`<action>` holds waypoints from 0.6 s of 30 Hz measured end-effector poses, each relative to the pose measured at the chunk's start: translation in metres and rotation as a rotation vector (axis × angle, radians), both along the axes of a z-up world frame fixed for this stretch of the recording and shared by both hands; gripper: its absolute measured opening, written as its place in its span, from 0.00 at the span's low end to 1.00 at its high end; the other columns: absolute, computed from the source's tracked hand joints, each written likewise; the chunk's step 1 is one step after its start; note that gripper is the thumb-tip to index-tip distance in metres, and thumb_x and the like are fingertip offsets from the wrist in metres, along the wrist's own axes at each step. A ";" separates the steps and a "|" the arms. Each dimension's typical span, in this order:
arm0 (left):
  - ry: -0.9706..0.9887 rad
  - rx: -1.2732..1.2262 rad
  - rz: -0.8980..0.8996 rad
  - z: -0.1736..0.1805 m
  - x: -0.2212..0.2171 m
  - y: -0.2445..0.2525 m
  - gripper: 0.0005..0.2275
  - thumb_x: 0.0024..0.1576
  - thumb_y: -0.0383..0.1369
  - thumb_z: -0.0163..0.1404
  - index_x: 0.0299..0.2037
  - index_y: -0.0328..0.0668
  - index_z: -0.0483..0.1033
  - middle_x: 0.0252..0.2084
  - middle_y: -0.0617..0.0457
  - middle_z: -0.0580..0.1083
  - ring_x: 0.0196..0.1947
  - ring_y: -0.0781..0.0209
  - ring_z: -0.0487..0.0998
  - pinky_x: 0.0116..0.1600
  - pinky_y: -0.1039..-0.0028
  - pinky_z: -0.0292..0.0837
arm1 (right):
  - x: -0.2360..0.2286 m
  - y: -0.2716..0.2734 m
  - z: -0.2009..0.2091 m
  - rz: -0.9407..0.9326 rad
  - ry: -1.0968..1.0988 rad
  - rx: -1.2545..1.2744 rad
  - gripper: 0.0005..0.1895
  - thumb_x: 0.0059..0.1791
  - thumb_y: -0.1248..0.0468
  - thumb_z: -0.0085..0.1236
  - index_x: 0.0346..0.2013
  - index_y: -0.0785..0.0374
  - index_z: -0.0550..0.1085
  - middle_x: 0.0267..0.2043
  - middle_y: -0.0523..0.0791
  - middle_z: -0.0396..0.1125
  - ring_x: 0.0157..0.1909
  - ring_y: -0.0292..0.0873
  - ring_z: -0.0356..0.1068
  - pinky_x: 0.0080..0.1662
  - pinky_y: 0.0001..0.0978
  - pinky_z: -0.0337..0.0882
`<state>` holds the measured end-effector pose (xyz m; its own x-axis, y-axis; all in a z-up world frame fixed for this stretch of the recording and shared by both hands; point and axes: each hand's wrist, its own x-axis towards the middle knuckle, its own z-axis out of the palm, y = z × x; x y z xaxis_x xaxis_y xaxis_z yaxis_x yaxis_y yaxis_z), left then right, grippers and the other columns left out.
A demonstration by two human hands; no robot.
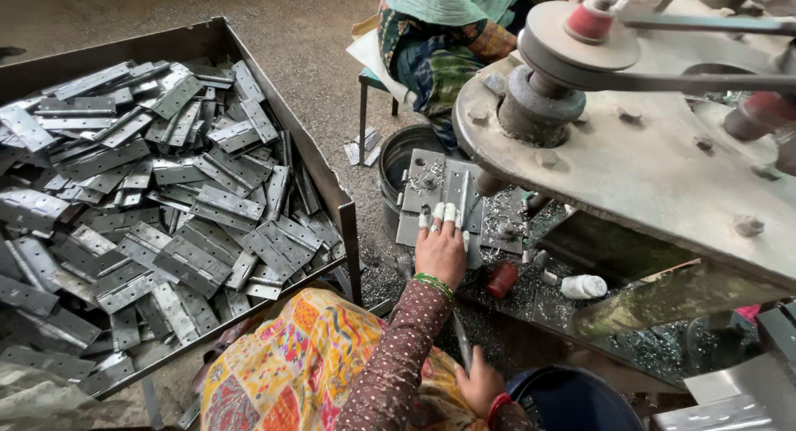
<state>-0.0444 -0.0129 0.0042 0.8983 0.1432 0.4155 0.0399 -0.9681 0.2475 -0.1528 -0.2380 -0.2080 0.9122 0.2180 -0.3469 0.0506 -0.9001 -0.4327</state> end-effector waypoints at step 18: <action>-0.180 -0.105 -0.014 -0.002 0.012 0.015 0.15 0.59 0.36 0.46 0.50 0.34 0.77 0.60 0.43 0.72 0.66 0.48 0.67 0.70 0.49 0.56 | -0.006 -0.002 -0.018 -0.022 -0.078 -0.033 0.34 0.46 0.44 0.59 0.58 0.62 0.65 0.32 0.58 0.75 0.36 0.64 0.75 0.37 0.54 0.73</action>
